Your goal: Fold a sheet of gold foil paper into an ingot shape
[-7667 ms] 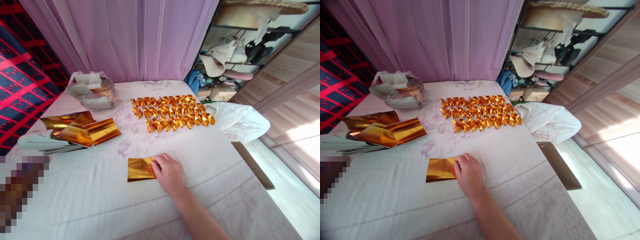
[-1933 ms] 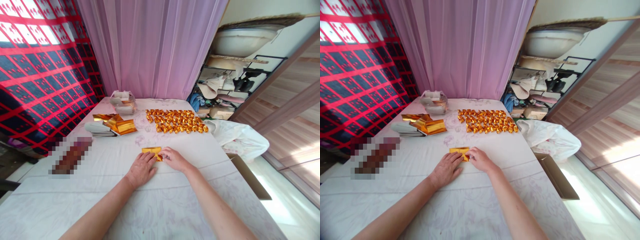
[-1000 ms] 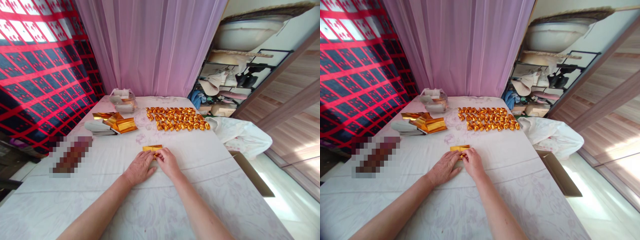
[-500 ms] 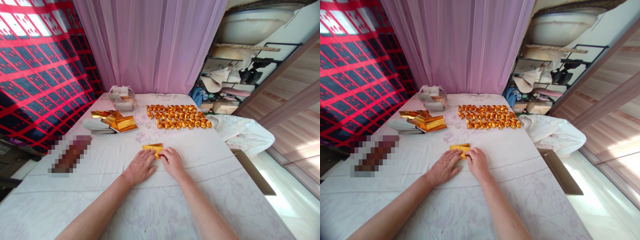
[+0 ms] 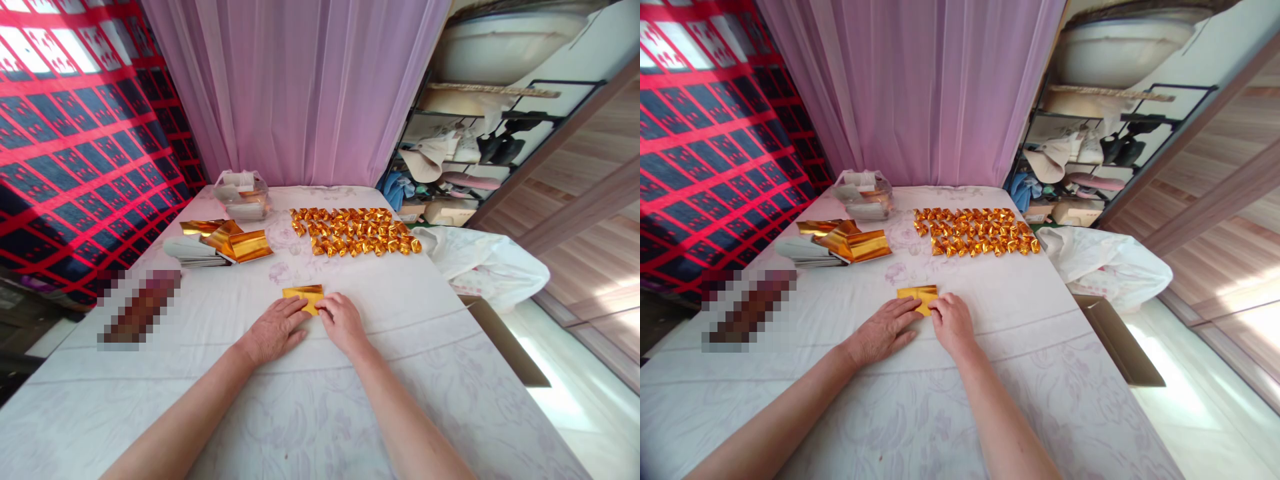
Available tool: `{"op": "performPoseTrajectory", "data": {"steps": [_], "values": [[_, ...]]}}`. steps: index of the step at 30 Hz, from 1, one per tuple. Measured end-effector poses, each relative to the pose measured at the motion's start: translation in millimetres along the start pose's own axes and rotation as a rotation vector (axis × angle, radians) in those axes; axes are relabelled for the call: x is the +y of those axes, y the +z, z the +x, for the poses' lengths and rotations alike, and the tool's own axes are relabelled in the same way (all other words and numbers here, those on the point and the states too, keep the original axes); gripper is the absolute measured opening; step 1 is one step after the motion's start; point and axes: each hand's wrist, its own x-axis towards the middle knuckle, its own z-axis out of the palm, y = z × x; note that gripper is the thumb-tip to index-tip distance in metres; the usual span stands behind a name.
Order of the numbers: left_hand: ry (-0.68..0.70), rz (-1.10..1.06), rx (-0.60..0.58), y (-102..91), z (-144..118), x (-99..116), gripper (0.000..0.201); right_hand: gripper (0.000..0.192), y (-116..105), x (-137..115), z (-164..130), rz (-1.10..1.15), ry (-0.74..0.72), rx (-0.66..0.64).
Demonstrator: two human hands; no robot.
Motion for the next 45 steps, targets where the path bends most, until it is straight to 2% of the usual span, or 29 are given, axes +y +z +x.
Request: {"op": "performPoseTrajectory", "data": {"steps": [12, 39, 45], "values": [[0.001, -0.005, -0.04, -11.8, -11, -9, 0.03, 0.022, 0, 1, 0, 0.0, -0.014, 0.015], [-0.052, 0.052, -0.033, -20.4, -44, -22, 0.027, 0.025, 0, 1, 0, 0.065, 0.021, 0.035], [-0.034, 0.119, -0.007, -20.3, -42, -18, 0.025, 0.02, -4, -11, 3, -0.066, 0.066, -0.003]]}}
